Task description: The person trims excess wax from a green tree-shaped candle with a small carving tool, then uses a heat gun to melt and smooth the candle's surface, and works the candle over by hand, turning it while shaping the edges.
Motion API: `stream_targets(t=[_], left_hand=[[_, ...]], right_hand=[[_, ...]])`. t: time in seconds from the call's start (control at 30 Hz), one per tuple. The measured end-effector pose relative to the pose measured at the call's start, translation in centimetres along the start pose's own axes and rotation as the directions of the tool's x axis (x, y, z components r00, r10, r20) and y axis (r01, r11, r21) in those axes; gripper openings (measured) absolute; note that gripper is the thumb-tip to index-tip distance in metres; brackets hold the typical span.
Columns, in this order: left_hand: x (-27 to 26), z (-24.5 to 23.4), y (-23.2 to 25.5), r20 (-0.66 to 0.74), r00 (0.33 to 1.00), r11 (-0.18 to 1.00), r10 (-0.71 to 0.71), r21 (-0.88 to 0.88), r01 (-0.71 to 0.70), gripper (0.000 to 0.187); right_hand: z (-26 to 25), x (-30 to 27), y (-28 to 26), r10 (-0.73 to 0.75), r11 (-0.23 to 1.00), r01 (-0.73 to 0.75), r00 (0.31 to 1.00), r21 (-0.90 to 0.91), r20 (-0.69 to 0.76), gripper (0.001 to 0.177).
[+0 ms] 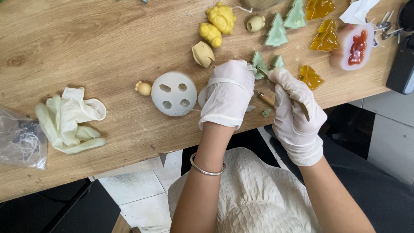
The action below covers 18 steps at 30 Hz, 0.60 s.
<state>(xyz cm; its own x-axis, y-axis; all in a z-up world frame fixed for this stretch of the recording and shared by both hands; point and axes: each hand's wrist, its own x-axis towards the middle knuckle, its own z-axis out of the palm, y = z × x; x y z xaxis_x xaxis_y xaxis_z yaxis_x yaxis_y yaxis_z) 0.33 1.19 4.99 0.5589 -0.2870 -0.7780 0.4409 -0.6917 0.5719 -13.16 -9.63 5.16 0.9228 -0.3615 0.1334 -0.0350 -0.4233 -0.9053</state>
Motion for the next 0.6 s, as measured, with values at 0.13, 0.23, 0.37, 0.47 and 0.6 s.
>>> stream_targets(t=[0.13,0.23,0.37,0.47,0.6], left_hand=[[1.2,0.9,-1.5,-0.031,0.997,0.992,0.07,0.106,-0.066,0.027],[1.7,1.2,-2.2,-0.09,0.984,0.977,0.156,0.159,-0.14,0.025],[1.5,1.1,-2.0,-0.131,0.974,0.972,0.188,0.166,-0.165,0.022],[1.6,1.0,-1.9,-0.112,0.981,0.979,0.161,0.143,-0.144,0.022],[1.3,0.7,-1.5,-0.09,0.989,0.987,0.118,0.12,-0.107,0.022]], right_hand=[[0.1,0.3,0.2,-0.013,1.0,0.013,1.0,0.007,0.006,0.019],[0.3,0.4,0.3,-0.04,0.999,0.04,0.999,-0.015,-0.004,0.019],[0.3,0.8,-0.3,-0.049,0.993,0.048,0.999,-0.109,-0.001,0.018],[0.3,0.9,0.1,-0.081,0.985,0.082,0.997,-0.15,0.019,0.017],[0.5,0.4,0.9,-0.086,0.992,0.087,0.996,-0.091,0.012,0.017]])
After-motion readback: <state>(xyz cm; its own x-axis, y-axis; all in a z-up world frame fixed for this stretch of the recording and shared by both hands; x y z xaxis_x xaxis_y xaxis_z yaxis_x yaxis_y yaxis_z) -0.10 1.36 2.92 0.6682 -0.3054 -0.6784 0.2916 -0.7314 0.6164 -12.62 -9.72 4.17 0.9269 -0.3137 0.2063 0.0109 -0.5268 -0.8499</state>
